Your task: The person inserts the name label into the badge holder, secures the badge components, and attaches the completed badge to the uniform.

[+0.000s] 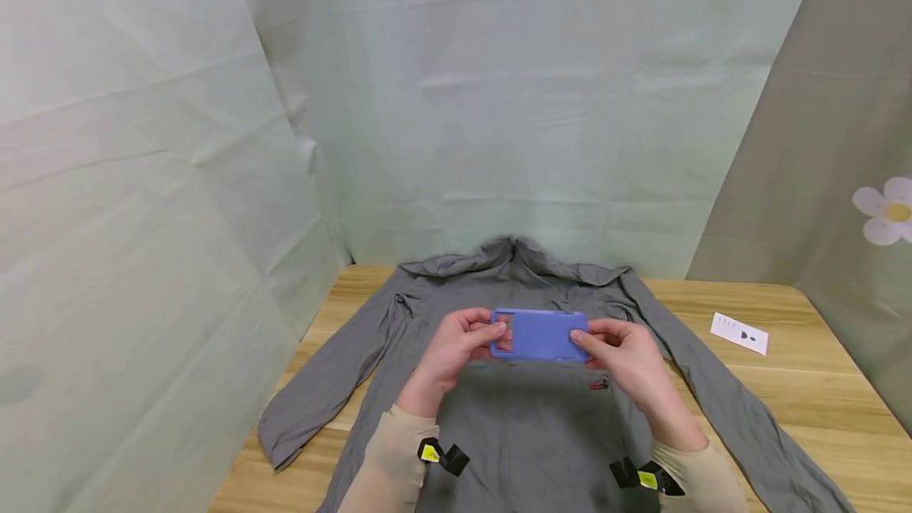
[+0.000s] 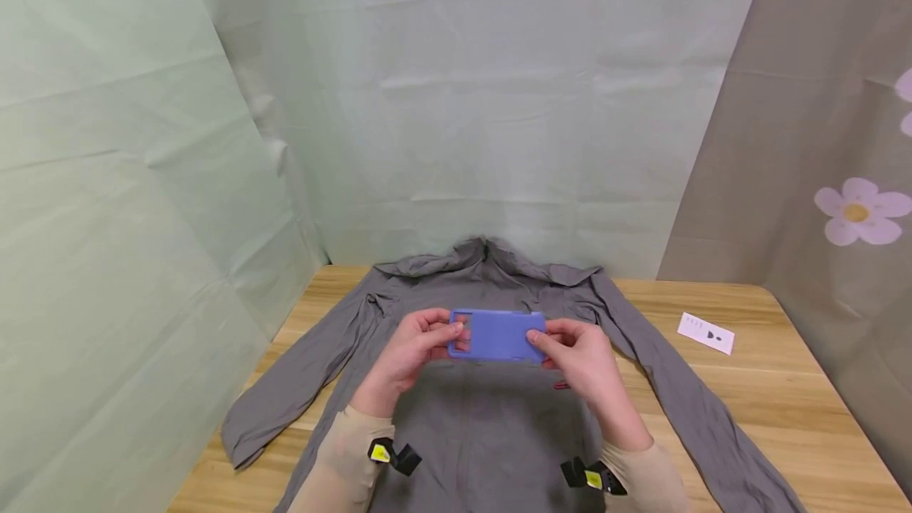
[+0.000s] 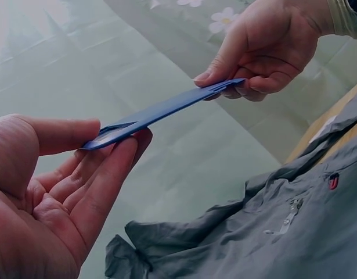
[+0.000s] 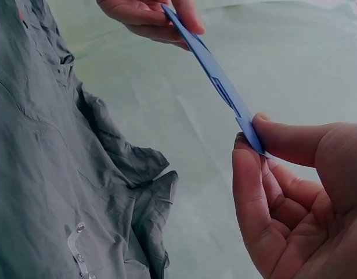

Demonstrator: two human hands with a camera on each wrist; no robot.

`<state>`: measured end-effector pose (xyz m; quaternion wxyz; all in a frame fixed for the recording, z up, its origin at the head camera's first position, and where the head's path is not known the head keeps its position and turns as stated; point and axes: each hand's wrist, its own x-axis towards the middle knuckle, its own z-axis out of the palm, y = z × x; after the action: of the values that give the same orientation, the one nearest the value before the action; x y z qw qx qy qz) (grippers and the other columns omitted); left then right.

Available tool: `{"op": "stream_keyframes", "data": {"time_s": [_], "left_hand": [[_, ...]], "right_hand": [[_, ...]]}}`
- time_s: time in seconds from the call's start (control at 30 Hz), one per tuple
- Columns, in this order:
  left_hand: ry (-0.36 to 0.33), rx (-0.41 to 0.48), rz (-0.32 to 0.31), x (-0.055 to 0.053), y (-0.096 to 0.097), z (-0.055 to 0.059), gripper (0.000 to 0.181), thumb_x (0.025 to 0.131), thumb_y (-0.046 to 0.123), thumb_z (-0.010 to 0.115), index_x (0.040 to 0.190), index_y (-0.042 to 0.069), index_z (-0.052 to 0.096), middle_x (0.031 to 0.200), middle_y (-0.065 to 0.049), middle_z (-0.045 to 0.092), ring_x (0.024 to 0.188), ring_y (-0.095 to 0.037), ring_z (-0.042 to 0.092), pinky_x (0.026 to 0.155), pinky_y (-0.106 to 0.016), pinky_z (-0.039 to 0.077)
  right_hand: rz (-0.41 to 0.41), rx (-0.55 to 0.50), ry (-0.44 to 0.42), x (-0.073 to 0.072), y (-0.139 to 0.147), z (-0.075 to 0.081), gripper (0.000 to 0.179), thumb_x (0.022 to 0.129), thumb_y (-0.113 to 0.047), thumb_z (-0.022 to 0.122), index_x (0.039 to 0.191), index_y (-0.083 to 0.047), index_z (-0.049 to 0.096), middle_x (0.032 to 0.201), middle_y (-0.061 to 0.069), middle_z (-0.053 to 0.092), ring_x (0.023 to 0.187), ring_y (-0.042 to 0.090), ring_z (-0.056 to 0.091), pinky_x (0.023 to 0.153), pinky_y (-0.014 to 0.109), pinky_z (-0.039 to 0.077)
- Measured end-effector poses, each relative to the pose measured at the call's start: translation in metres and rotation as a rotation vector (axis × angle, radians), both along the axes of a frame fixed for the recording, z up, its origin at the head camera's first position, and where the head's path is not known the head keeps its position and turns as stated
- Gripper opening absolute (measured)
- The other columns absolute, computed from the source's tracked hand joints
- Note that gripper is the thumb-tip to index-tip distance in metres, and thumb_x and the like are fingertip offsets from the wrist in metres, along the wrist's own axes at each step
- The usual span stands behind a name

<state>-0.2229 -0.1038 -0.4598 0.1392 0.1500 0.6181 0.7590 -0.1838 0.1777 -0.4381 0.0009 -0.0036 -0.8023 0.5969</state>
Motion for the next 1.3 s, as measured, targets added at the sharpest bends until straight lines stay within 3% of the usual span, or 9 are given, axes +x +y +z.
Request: {"op": "stream_keyframes", "data": {"time_s": [0.13,0.4,1.3], "left_hand": [[-0.009,0.014,0.0,-0.001,-0.002,0.0,0.015,0.105,0.006,0.068,0.114,-0.005,0.069,0.095,-0.006,0.081,0.088,-0.019,0.08,0.086,-0.039,0.065],[-0.005,-0.026,0.037,-0.003,-0.004,-0.001,0.035,0.105,0.011,0.069,0.129,-0.015,0.065,0.101,-0.009,0.081,0.092,-0.02,0.08,0.087,-0.037,0.064],[-0.066,0.025,0.067,-0.004,-0.011,0.003,0.032,0.108,0.014,0.065,0.13,-0.008,0.069,0.107,-0.012,0.081,0.096,-0.022,0.08,0.092,-0.042,0.063]], "right_hand": [[-0.003,0.007,0.004,0.0,0.002,0.001,0.038,0.101,-0.02,0.078,0.125,0.009,0.072,0.096,0.012,0.075,0.073,0.016,0.071,0.068,0.029,0.064],[-0.031,0.017,0.024,0.001,0.014,0.008,0.038,0.105,-0.018,0.072,0.13,0.01,0.068,0.102,0.014,0.074,0.078,0.013,0.07,0.073,0.027,0.063],[-0.094,-0.073,0.043,0.002,0.039,0.013,0.048,0.107,-0.023,0.07,0.136,0.015,0.06,0.098,-0.002,0.07,0.079,0.005,0.068,0.074,0.022,0.062]]}}
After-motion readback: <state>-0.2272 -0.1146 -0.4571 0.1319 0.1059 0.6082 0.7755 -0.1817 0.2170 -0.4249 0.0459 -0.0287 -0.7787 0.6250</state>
